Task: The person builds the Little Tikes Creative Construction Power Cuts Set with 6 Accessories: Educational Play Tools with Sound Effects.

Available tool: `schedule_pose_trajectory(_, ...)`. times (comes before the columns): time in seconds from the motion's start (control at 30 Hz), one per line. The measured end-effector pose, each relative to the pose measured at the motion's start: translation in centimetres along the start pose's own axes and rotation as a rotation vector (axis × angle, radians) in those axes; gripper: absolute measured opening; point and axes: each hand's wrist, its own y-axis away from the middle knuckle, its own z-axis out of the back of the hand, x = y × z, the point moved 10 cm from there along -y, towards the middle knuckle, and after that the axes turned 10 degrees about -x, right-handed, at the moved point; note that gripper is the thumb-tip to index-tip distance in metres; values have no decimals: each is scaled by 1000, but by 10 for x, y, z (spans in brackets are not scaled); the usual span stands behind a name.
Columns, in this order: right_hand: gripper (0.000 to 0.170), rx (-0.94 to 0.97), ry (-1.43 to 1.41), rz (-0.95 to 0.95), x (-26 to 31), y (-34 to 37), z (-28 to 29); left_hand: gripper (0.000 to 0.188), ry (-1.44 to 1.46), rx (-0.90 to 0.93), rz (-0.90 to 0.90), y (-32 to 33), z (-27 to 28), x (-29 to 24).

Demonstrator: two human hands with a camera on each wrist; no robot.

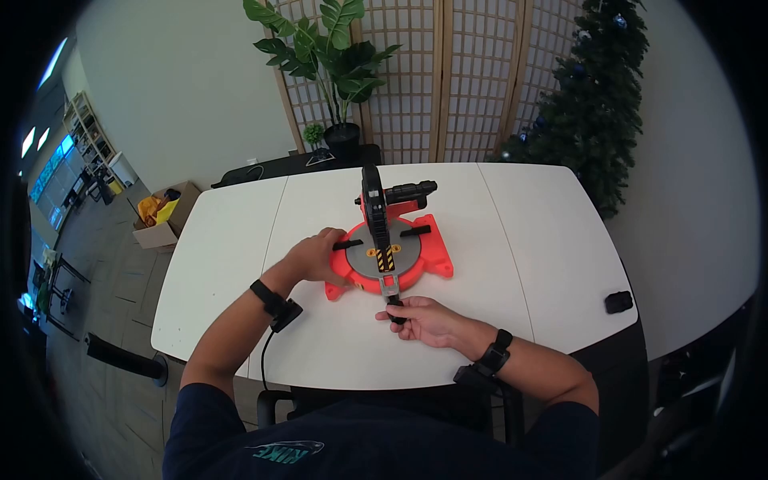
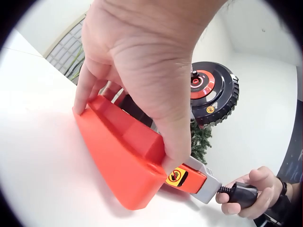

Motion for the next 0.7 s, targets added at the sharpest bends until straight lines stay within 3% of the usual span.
schedule_pose_trajectory(0.3, 26, -27, -31, 104, 12, 11, -8, 116, 44, 8, 28, -3, 3, 5)
schedule_pose_trajectory(0.47, 26, 15, -211, 72, 13, 15, -12, 117, 53, -4, 25, -3, 5, 5)
schedule_pose_trajectory(0.57, 26, -88, -96, 134, 16, 13, -8, 116, 67, -14, 32, -2, 6, 4)
schedule_pose_trajectory(0.7, 27, -92, -59, 139, 17, 9, -7, 115, 85, -25, 32, -2, 6, 5)
